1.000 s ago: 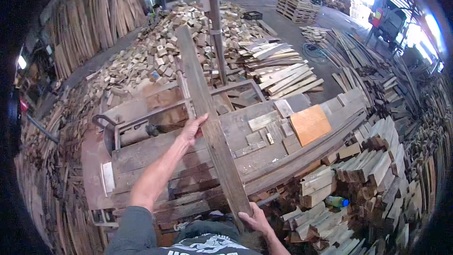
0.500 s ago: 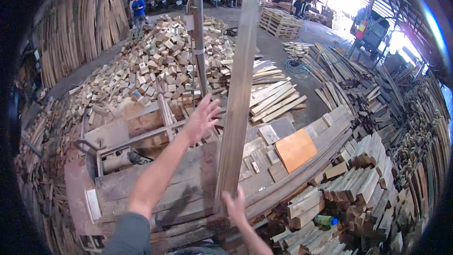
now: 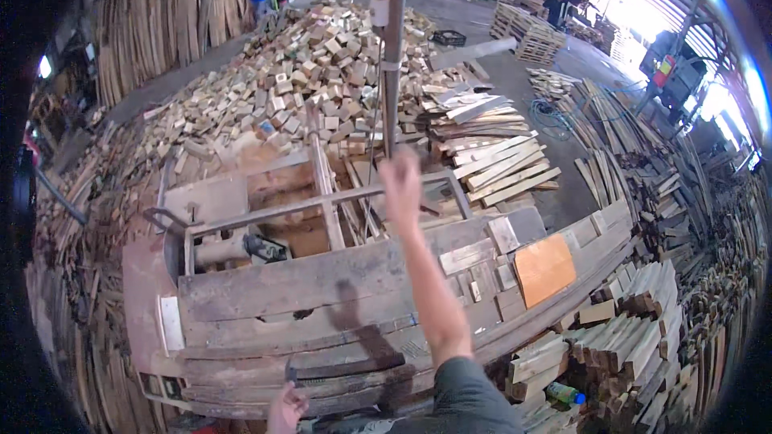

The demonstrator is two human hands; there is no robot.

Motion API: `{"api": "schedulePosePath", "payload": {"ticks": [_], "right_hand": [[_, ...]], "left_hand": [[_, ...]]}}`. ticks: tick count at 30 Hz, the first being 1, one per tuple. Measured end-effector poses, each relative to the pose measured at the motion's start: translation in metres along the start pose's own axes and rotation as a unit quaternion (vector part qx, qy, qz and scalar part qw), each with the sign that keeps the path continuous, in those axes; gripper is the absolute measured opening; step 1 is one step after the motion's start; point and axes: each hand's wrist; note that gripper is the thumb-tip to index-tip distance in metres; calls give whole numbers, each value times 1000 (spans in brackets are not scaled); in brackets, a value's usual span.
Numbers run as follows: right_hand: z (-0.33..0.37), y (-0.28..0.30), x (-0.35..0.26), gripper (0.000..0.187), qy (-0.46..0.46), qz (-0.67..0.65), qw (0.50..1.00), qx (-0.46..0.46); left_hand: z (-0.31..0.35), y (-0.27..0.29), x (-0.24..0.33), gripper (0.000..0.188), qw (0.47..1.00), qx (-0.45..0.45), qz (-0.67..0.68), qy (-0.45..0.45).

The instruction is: Measuring wooden boards with a tape measure and organizing them on a workbench.

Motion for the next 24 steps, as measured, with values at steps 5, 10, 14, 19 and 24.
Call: {"api": "schedulePosePath", "payload": {"ticks": [5, 10, 14, 19, 24], "right_hand": [[219, -28, 140, 19, -175, -43, 979, -99], [302, -26, 108, 23, -268, -113, 944, -153], [346, -41, 74, 20, -280, -85, 920, -263], [430, -87, 10, 20, -206, 7, 891, -404], [501, -102, -5, 17, -163, 4, 831, -532]], "left_hand": [[25, 41, -57, 35, 998, -28, -20, 57], [25, 69, -57, 32, 964, 38, -259, -56], [37, 136, -61, 21, 948, 186, -231, -112], [104, 241, -117, 13, 896, 384, -96, -200], [160, 261, -189, 33, 808, 503, -270, -147]]}}
Point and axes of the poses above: each hand's wrist, its own z-axis away from the middle knuckle, its own y-axis out of the back of the hand, x = y × z, and after that the axes turned 11 degrees about -y, right-handed
